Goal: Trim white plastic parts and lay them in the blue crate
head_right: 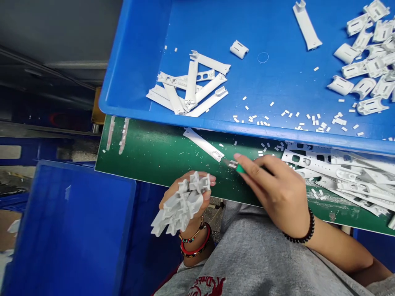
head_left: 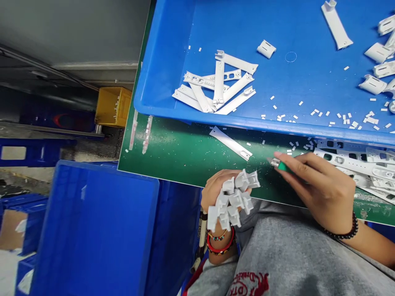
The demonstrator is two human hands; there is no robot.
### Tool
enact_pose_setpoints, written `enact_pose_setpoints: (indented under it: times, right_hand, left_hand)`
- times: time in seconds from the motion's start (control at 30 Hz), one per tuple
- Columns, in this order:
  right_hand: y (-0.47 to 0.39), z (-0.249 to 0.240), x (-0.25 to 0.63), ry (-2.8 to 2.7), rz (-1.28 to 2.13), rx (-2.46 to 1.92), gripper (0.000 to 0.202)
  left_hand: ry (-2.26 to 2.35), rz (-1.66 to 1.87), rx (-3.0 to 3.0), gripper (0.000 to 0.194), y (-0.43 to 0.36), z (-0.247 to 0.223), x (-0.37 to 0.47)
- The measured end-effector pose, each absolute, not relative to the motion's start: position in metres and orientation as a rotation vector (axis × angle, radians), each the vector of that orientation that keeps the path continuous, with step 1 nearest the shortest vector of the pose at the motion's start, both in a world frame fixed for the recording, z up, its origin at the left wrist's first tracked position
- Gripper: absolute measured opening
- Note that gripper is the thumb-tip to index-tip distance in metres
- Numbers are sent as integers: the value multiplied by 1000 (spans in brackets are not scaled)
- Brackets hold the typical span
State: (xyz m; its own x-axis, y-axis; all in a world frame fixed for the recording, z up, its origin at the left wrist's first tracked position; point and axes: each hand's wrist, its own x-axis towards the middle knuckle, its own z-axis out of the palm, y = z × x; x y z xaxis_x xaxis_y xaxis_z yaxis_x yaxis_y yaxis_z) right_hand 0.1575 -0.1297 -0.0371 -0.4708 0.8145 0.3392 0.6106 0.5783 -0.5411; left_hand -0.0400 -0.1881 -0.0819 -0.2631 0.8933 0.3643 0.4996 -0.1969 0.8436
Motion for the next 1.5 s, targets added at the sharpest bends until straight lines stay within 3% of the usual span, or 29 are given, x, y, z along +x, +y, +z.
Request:
enact_pose_setpoints:
  times: [0.1, 0.2, 0.53, 0.77, 1.13, 1.5]
  right_hand:
    - [-130, -35, 156, -2208, 592, -1102, 29]
    - [-134, -30, 152, -2219, 737, -1009, 27]
    - [-124, -38, 153, -2353, 684, -1120, 26]
    - [-128, -26, 146, -2299, 838, -961, 21]
    - [-127, -28, 143, -2395, 604, -934, 28]
    - [-129, -31, 139, -2347, 607, -973, 37]
  left_hand:
    - [1658, 1500, 1629, 5, -189, -75, -39]
    - [1670, 1497, 1630, 12, -190, -73, -38]
    - [1589, 1512, 1573, 6, -191, -74, -40]
    - [1587, 1572, 1613, 19, -190, -74, -33]
    - [1546, 1582, 1620, 9, -195, -85, -36]
    - [1640, 1483, 1845, 23, -195, -84, -37]
